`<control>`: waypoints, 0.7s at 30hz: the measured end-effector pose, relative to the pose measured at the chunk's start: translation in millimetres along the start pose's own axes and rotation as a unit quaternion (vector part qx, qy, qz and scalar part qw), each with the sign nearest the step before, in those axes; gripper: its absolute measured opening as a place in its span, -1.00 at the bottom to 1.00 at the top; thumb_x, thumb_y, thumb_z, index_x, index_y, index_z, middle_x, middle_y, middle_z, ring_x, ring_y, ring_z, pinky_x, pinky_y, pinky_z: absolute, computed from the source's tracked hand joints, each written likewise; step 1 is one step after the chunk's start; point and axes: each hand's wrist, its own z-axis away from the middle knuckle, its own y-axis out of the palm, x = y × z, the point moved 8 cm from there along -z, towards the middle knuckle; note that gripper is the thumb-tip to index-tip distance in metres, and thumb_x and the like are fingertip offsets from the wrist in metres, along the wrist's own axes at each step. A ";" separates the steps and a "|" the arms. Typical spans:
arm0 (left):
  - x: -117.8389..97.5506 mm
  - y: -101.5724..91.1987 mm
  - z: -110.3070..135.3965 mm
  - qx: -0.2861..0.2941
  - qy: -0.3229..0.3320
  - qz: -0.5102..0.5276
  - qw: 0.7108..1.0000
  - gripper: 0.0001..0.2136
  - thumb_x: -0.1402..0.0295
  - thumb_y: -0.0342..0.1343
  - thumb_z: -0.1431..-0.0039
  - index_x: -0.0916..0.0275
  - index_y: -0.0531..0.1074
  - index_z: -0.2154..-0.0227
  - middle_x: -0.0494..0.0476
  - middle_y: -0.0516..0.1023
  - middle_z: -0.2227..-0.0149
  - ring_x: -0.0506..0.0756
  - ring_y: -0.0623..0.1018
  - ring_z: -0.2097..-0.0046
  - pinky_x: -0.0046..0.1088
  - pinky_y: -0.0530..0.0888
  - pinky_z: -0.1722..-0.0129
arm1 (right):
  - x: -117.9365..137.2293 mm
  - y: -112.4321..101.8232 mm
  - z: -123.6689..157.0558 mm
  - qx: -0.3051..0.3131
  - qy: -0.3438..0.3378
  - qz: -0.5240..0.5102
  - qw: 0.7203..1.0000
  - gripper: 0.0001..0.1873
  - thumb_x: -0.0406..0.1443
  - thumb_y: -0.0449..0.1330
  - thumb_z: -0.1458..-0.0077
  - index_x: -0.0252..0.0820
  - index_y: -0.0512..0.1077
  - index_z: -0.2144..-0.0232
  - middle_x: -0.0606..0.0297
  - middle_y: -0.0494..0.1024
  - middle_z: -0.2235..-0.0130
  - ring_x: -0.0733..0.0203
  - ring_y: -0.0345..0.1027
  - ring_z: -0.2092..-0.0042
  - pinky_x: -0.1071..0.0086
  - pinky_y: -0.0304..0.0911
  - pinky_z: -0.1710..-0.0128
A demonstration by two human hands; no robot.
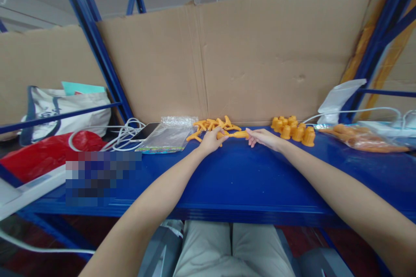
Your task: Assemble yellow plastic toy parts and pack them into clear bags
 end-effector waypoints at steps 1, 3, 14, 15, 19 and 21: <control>0.6 0.0 -0.1 0.000 -0.003 0.002 1.000 -0.83 0.28 0.18 -0.13 0.24 0.39 0.27 -0.03 0.47 0.54 0.04 0.52 0.48 -0.46 0.45 0.39 | -0.6 -0.1 -0.2 0.002 0.002 0.002 1.000 -0.60 -0.04 0.19 -0.15 -0.30 0.45 0.46 0.20 0.51 0.50 0.32 0.37 0.51 0.46 0.33 0.47; 1.2 0.6 -0.4 0.004 -0.007 0.006 1.000 -0.83 0.28 0.17 -0.14 0.24 0.38 0.27 -0.04 0.47 0.54 0.04 0.51 0.49 -0.46 0.45 0.39 | -0.5 -0.5 0.4 0.008 -0.003 -0.001 1.000 -0.71 -0.14 0.27 -0.10 -0.29 0.47 0.29 0.20 0.55 0.38 0.34 0.38 0.48 0.45 0.35 0.43; -5.1 -1.7 1.5 -0.006 0.016 0.007 1.000 -0.84 0.30 0.18 -0.13 0.23 0.39 0.28 -0.04 0.47 0.51 0.03 0.52 0.45 -0.50 0.42 0.40 | 7.2 4.3 6.8 -0.005 0.005 -0.013 1.000 -0.53 0.00 0.17 -0.15 -0.28 0.41 0.55 0.22 0.46 0.61 0.34 0.32 0.59 0.48 0.28 0.57; -5.6 -2.0 1.4 -0.007 0.019 0.008 1.000 -0.84 0.30 0.18 -0.13 0.23 0.39 0.27 -0.04 0.47 0.51 0.03 0.52 0.45 -0.50 0.42 0.40 | 7.1 3.6 6.4 -0.017 0.012 -0.011 1.000 -0.49 0.03 0.13 -0.16 -0.28 0.39 0.58 0.24 0.42 0.66 0.35 0.29 0.62 0.48 0.26 0.61; -5.5 -1.6 0.2 -0.004 0.024 0.009 1.000 -0.83 0.29 0.19 -0.12 0.24 0.39 0.28 -0.02 0.48 0.51 0.04 0.53 0.43 -0.50 0.42 0.40 | 6.1 1.1 4.3 -0.018 0.017 0.012 1.000 -0.47 0.06 0.11 -0.16 -0.28 0.40 0.56 0.25 0.40 0.68 0.36 0.26 0.65 0.49 0.23 0.65; -5.5 -1.0 -0.5 -0.003 0.029 0.013 0.999 -0.84 0.28 0.19 -0.12 0.24 0.40 0.29 -0.01 0.49 0.51 0.05 0.53 0.42 -0.50 0.43 0.40 | 6.6 1.2 4.3 0.006 0.001 0.007 1.000 -0.60 -0.03 0.23 -0.11 -0.30 0.43 0.43 0.26 0.49 0.58 0.36 0.33 0.60 0.49 0.30 0.59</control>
